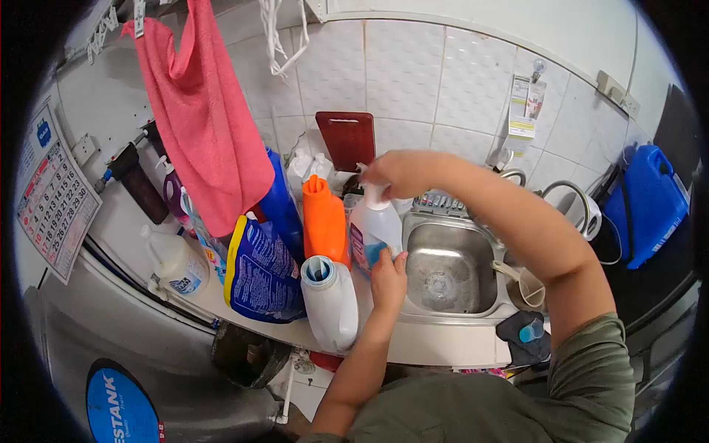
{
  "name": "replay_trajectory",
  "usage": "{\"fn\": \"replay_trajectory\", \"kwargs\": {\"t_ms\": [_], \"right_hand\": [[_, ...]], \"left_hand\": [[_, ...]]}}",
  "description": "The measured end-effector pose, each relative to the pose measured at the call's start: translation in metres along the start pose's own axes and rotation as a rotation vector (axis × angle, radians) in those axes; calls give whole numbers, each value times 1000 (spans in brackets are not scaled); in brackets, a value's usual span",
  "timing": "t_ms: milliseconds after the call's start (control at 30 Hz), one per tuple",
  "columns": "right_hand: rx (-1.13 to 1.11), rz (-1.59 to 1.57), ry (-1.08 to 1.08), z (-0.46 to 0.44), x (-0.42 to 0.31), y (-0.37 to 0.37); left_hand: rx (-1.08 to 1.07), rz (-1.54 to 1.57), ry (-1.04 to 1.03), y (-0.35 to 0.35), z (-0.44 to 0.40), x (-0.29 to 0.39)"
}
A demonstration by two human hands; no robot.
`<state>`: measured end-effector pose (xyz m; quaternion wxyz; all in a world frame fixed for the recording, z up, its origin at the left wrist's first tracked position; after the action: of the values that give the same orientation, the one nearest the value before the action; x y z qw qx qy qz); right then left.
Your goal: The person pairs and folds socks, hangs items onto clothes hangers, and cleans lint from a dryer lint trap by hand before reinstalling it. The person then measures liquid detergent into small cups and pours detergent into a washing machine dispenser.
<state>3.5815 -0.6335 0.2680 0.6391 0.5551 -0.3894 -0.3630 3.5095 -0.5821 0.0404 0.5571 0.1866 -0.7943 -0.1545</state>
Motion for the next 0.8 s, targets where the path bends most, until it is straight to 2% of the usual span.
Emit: {"fn": "replay_trajectory", "kwargs": {"t_ms": [33, 67, 167, 200, 267, 300, 367, 433, 500, 567, 600, 633, 667, 700, 733, 767, 800], "right_hand": [[30, 20, 77, 5, -13, 1], [27, -31, -134, 15, -7, 7], [158, -216, -11, 10, 2, 8], [117, -20, 308, 5, -8, -12], [311, -76, 60, 1, -3, -31], [321, -65, -9, 7, -8, -28], [382, -325, -109, 12, 2, -39], [558, -464, -141, 81, -8, -28], [610, -531, -125, 156, 3, -36], [756, -400, -398, 250, 40, -65], [906, -515, -608, 304, 62, -95], [996, -540, -916, 365, 78, -130], [991, -444, -1188, 423, 87, -172], [1013, -490, -1376, 470, 85, -212], [967, -534, -1462, 506, 79, -257], [914, -613, -1542, 516, 58, -271], [909, -685, -1533, 526, 51, -307]], "left_hand": [[12, -22, -10, -1, 1, 0], [23, -43, -22, -2, 0, 1], [-9, -82, 30, -4, 1, -2], [8, -53, 11, -4, 2, -2], [14, -79, 20, -7, 1, -9], [5, -88, 18, -11, 2, -10], [29, -42, 41, -9, 3, -13], [295, 156, -177, 0, 16, -6], [261, 407, -158, 5, 43, 12], [116, 395, -240, 13, 67, 24], [-18, 261, -346, 9, 82, 24], [-222, 328, -186, -14, 95, -3], [-424, 386, -23, -44, 110, -27], [-510, 320, 29, -61, 121, -36], [-595, 251, 72, -76, 127, -43], [-675, 181, 108, -90, 132, -43], [-640, 205, -31, -93, 127, -18]]}}
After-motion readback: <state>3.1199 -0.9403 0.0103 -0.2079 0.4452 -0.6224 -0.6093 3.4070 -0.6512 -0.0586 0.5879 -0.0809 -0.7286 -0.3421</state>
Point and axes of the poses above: each hand's wrist, its own z-axis away from the middle knuckle, its own y-axis out of the back of the hand, x = y × z, the point moved 7 cm from there along -z, towards the middle knuckle, and after that the axes turned 2 degrees about y, right-handed, at the moved point
